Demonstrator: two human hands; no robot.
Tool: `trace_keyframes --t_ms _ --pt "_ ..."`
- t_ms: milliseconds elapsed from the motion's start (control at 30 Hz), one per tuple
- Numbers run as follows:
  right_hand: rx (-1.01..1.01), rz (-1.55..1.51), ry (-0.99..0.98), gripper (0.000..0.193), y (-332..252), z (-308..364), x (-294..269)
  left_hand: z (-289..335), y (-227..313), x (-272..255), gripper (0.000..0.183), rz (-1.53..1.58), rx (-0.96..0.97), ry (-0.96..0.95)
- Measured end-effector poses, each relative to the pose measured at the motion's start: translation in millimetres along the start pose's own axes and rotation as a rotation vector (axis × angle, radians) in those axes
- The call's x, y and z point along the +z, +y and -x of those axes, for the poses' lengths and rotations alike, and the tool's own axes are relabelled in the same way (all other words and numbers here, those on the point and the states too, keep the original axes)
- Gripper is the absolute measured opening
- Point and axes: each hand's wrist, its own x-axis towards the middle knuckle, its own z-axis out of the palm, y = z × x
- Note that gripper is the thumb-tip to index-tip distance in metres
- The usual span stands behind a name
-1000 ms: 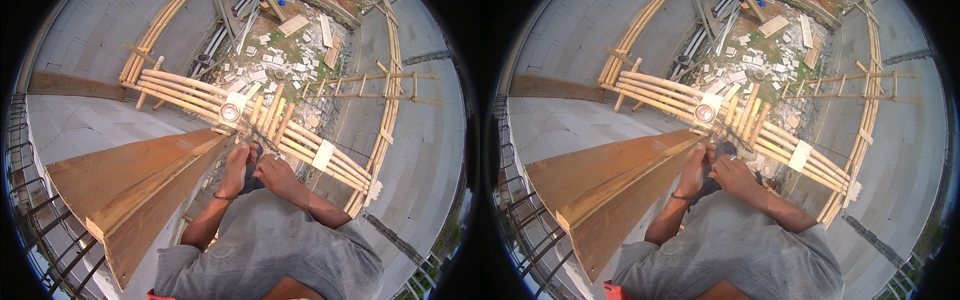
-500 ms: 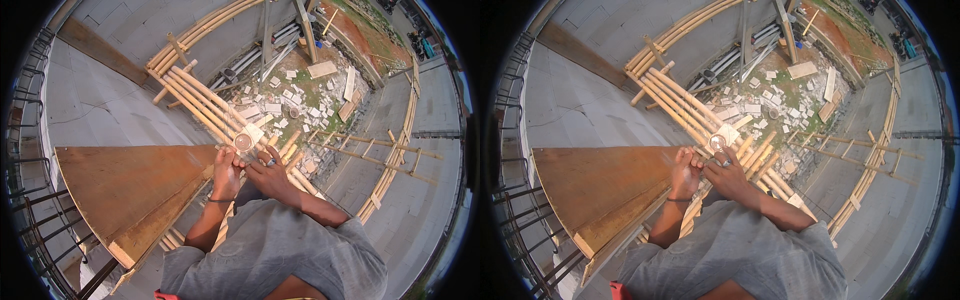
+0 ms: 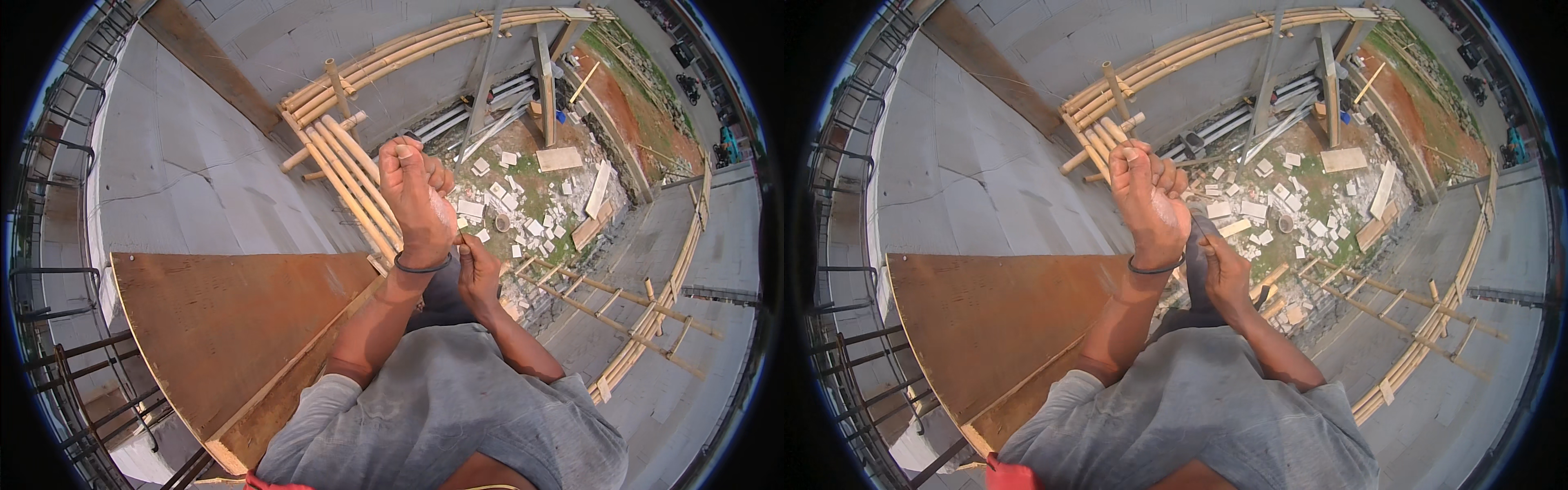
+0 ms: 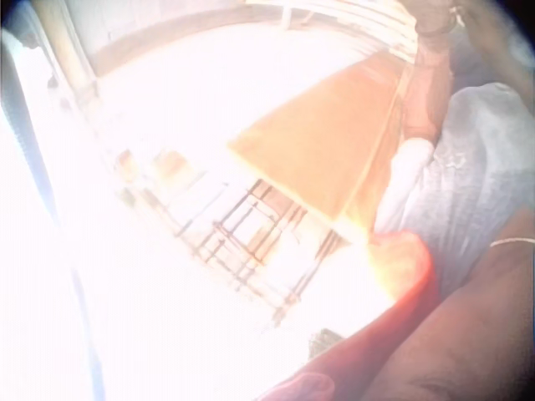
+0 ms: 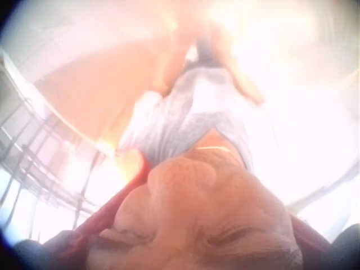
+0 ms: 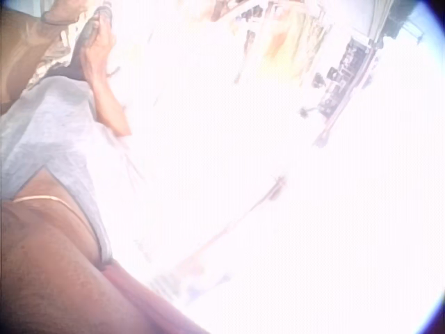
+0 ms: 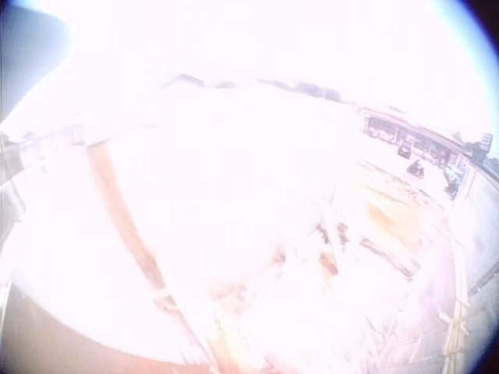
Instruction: The person assembles bamboo scaffolding on a construction site, positioning bamboo poles and securing them with wire. They also handle a white block and metal rods, integrating them into the structure.
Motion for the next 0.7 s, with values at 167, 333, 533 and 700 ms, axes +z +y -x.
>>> trace_keyframes --t_ms 167,333,533,700 --pt "0.047 -0.124 -0.114 0.020 46.0 -63.0 64.7 -121.7 42.1 2.5 0.019 -0.182 0.331 -0.007" --pt "-0.040 -0.365 -0.415 0.023 79.4 -186.8 169.2 -256.9 88.6 -34.1 0.018 -0.391 0.545 0.008" --pt "-0.234 -0.201 -0.833 0.041 80.6 -347.7 269.0 -392.9 130.0 -99.0 0.017 -0.433 0.439 0.129" --pt "-0.474 -0.313 -0.588 0.078 4.9 -460.2 317.4 -435.3 109.4 -136.4 0.017 -0.429 0.347 0.108"
